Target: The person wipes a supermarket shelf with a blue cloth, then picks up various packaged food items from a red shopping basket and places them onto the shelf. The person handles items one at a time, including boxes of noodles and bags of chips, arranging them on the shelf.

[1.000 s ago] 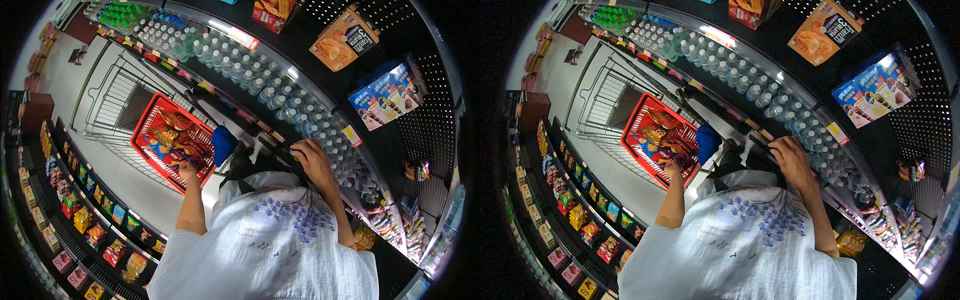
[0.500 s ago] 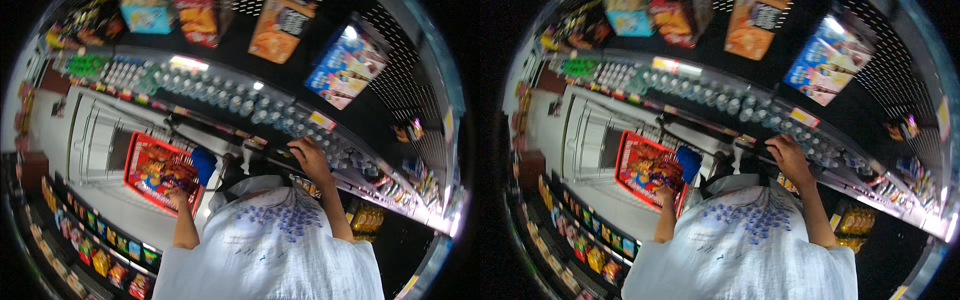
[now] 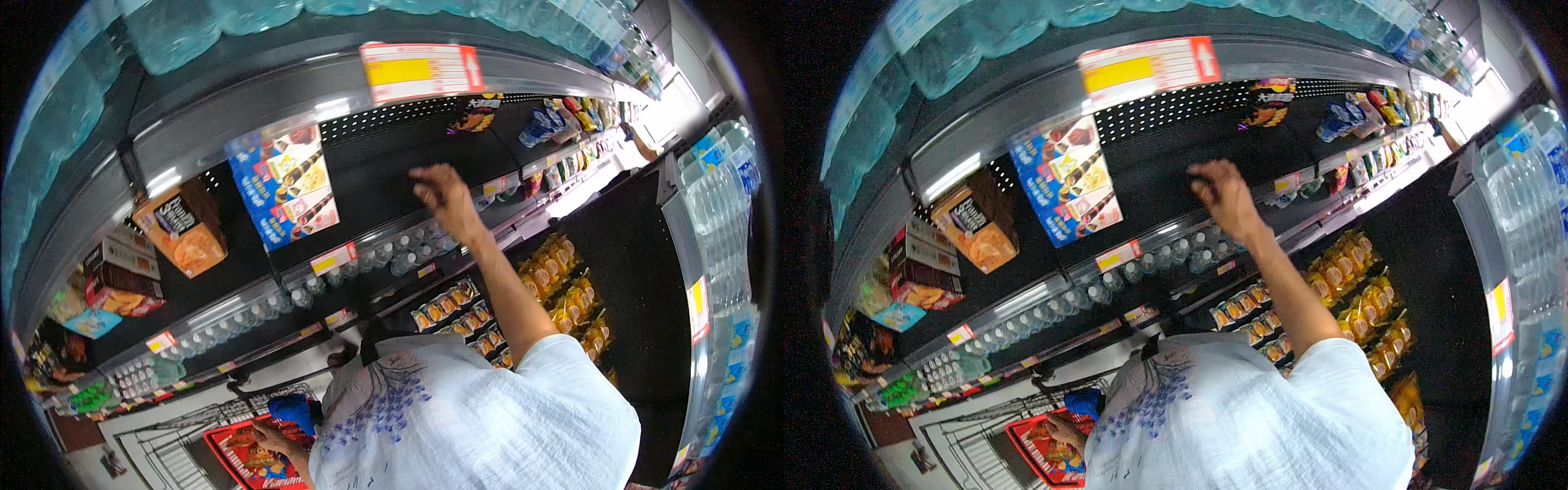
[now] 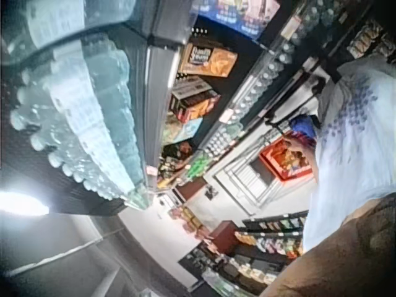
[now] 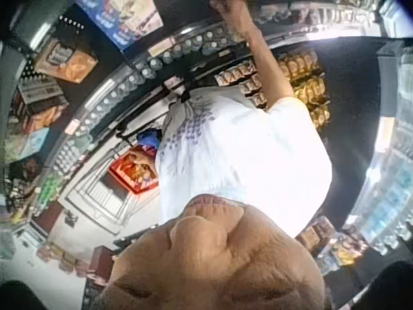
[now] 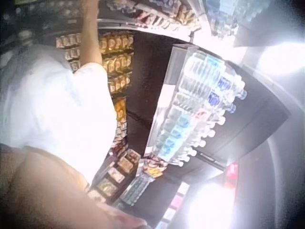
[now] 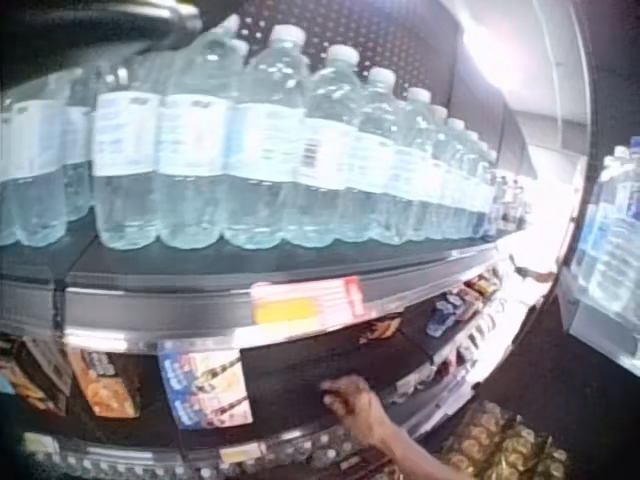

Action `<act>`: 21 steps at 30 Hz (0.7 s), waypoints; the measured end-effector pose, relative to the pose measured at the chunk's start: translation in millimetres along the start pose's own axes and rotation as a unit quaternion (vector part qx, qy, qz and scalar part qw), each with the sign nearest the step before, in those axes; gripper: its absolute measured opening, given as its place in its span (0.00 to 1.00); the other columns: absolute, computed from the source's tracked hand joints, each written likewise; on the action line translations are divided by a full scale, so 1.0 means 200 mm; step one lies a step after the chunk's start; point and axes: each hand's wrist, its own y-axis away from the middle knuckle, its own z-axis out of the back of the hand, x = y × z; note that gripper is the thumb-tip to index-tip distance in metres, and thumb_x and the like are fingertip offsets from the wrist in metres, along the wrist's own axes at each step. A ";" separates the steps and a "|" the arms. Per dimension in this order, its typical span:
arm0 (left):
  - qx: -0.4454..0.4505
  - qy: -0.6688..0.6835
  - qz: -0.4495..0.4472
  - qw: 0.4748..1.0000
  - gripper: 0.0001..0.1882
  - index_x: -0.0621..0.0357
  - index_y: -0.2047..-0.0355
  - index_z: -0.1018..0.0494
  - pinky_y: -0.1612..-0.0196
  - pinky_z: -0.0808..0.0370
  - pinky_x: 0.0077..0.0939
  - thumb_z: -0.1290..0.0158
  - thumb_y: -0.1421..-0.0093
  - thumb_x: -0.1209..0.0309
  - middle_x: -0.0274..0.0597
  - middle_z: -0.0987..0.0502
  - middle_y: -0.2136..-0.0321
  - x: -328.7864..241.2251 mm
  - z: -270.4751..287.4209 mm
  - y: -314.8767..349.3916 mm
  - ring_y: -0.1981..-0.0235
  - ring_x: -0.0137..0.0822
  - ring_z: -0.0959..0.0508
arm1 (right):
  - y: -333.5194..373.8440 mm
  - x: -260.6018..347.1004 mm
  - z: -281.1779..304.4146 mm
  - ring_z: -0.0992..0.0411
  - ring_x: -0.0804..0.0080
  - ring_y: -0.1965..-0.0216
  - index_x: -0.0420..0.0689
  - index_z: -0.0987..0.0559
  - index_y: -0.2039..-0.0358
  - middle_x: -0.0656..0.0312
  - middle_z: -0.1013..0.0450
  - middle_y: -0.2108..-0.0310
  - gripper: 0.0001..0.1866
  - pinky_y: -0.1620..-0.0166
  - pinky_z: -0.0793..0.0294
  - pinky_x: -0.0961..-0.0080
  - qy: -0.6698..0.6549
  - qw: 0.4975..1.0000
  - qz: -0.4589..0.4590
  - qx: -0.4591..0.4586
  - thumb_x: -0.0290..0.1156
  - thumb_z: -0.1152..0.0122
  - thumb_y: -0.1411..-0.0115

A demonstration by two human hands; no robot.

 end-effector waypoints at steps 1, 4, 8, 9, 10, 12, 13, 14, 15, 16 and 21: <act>0.013 0.281 0.182 0.942 0.21 0.67 0.58 0.22 0.76 0.35 0.26 0.48 0.30 0.57 0.40 0.24 0.75 -0.31 0.01 -0.09 0.77 0.30 0.30 | -0.03 -0.16 0.06 0.25 0.67 0.65 0.43 0.21 0.49 0.55 0.27 0.61 0.17 0.62 0.24 0.72 0.044 0.998 -0.018 -0.041 0.20 0.37 0.39; 0.097 0.341 0.226 0.907 0.21 0.65 0.63 0.23 0.81 0.41 0.24 0.48 0.30 0.55 0.34 0.30 0.82 -0.47 0.01 -0.20 0.83 0.26 0.37 | -0.31 -0.44 0.21 0.24 0.48 0.60 0.37 0.21 0.54 0.47 0.23 0.62 0.14 0.54 0.25 0.61 -0.001 0.986 0.018 -0.167 0.20 0.38 0.42; 0.104 0.380 0.127 0.910 0.22 0.56 0.74 0.30 0.81 0.44 0.20 0.48 0.30 0.52 0.28 0.34 0.85 -0.84 0.07 -0.21 0.85 0.22 0.39 | -0.61 -0.71 0.41 0.24 0.45 0.56 0.38 0.22 0.54 0.47 0.22 0.58 0.16 0.54 0.25 0.56 0.160 0.966 0.056 -0.194 0.18 0.39 0.45; 0.114 0.380 0.123 0.909 0.22 0.56 0.74 0.30 0.81 0.44 0.20 0.48 0.30 0.52 0.28 0.34 0.85 -0.86 0.06 -0.21 0.85 0.21 0.39 | -0.68 -0.86 0.45 0.25 0.44 0.55 0.38 0.22 0.54 0.46 0.22 0.57 0.16 0.54 0.25 0.54 0.212 0.954 0.075 -0.198 0.18 0.39 0.45; 0.127 0.383 0.120 0.907 0.21 0.56 0.74 0.30 0.81 0.44 0.19 0.48 0.30 0.53 0.28 0.34 0.85 -0.88 0.04 -0.21 0.85 0.21 0.38 | -0.73 -1.05 0.50 0.25 0.43 0.55 0.38 0.22 0.55 0.46 0.23 0.57 0.15 0.53 0.26 0.53 0.229 0.954 0.065 -0.181 0.19 0.39 0.44; 0.139 0.388 0.135 0.901 0.19 0.55 0.73 0.29 0.82 0.45 0.17 0.47 0.30 0.55 0.27 0.33 0.84 -0.92 0.05 -0.19 0.85 0.20 0.37 | -0.82 -1.21 0.52 0.25 0.43 0.54 0.38 0.22 0.55 0.46 0.23 0.57 0.15 0.53 0.26 0.53 0.254 0.956 0.035 -0.141 0.19 0.40 0.44; 0.138 0.386 0.142 0.901 0.19 0.55 0.73 0.29 0.82 0.45 0.17 0.46 0.31 0.55 0.27 0.33 0.84 -0.93 0.05 -0.18 0.85 0.20 0.37 | -0.84 -1.24 0.53 0.25 0.43 0.54 0.38 0.22 0.55 0.46 0.23 0.57 0.15 0.53 0.26 0.53 0.265 0.957 0.013 -0.121 0.19 0.40 0.44; 0.138 0.384 0.149 0.901 0.18 0.55 0.73 0.28 0.82 0.45 0.17 0.46 0.31 0.56 0.27 0.33 0.84 -0.94 0.05 -0.16 0.85 0.19 0.37 | -0.86 -1.28 0.54 0.25 0.43 0.54 0.38 0.22 0.55 0.46 0.23 0.57 0.14 0.53 0.26 0.53 0.274 0.956 -0.008 -0.104 0.19 0.40 0.44; 0.137 0.383 0.156 0.900 0.18 0.55 0.73 0.28 0.82 0.46 0.17 0.46 0.31 0.56 0.27 0.33 0.84 -0.94 0.05 -0.16 0.85 0.19 0.37 | -0.87 -1.29 0.54 0.26 0.43 0.54 0.38 0.22 0.55 0.46 0.23 0.57 0.14 0.53 0.26 0.54 0.282 0.955 -0.026 -0.090 0.19 0.40 0.44; 0.153 0.392 0.153 0.894 0.17 0.55 0.73 0.28 0.82 0.46 0.16 0.45 0.31 0.57 0.27 0.32 0.84 -0.94 0.06 -0.16 0.85 0.19 0.37 | -0.89 -1.31 0.55 0.26 0.43 0.54 0.38 0.22 0.55 0.46 0.23 0.57 0.14 0.53 0.26 0.54 0.287 0.954 -0.040 -0.076 0.19 0.40 0.44; 0.156 0.400 0.169 0.887 0.17 0.55 0.74 0.29 0.81 0.45 0.14 0.45 0.31 0.59 0.27 0.33 0.83 -1.08 0.11 -0.15 0.84 0.19 0.38 | -0.88 -1.37 0.62 0.26 0.43 0.54 0.38 0.23 0.56 0.45 0.24 0.57 0.13 0.53 0.27 0.54 0.286 0.954 -0.082 -0.044 0.20 0.40 0.43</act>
